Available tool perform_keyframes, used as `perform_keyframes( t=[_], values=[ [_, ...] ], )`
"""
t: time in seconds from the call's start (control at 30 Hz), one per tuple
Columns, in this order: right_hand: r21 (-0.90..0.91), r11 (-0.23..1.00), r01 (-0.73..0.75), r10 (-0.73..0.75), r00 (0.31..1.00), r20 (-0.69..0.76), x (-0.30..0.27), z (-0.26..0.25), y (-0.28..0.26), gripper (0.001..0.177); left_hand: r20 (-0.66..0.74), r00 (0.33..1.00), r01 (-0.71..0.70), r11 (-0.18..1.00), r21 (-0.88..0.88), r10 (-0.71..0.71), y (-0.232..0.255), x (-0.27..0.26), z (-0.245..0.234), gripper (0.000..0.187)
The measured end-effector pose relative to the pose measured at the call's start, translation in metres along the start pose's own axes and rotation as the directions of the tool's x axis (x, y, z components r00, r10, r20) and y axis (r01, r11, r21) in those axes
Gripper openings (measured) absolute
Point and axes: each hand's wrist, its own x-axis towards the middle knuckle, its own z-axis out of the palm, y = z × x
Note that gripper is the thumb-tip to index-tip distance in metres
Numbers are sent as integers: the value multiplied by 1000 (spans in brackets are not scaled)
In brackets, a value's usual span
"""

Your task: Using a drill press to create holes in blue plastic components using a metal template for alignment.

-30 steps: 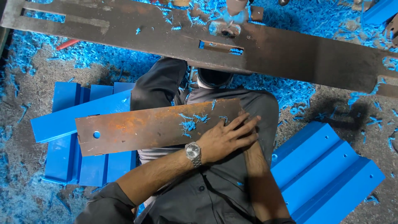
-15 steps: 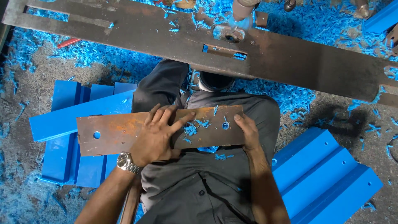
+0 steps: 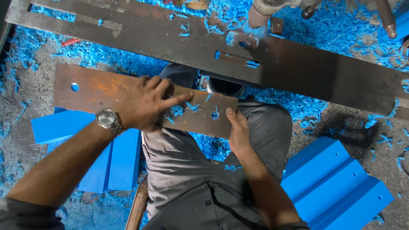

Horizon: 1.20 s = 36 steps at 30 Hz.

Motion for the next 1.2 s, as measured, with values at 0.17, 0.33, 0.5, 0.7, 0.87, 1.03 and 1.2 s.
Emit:
perform_keyframes(
  t=[0.17,0.33,0.5,0.7,0.87,1.03,1.2],
  values=[
    [109,994,29,-24,999,-46,44,41,6,52,144,989,2,986,169,-27,-56,28,-18,123],
    [149,985,83,-58,984,-167,75,54,24,50,301,954,-74,970,233,0,-94,57,-23,132],
    [129,991,-46,79,962,-261,109,21,69,48,380,925,-81,971,224,-10,-116,79,-27,132],
    [-68,979,-190,192,981,23,77,44,3,49,382,922,-18,974,224,-70,-155,88,-25,134],
    [-353,927,-131,182,976,117,50,-8,4,46,125,982,60,866,496,-140,-169,116,-32,116],
    [-378,894,-241,242,969,-46,40,-56,48,35,-500,857,-63,939,-338,-123,-136,179,-57,50],
    [-379,879,-289,286,956,-65,40,-47,49,32,-550,814,-26,934,-356,-187,-109,193,-79,46]
  ],
)
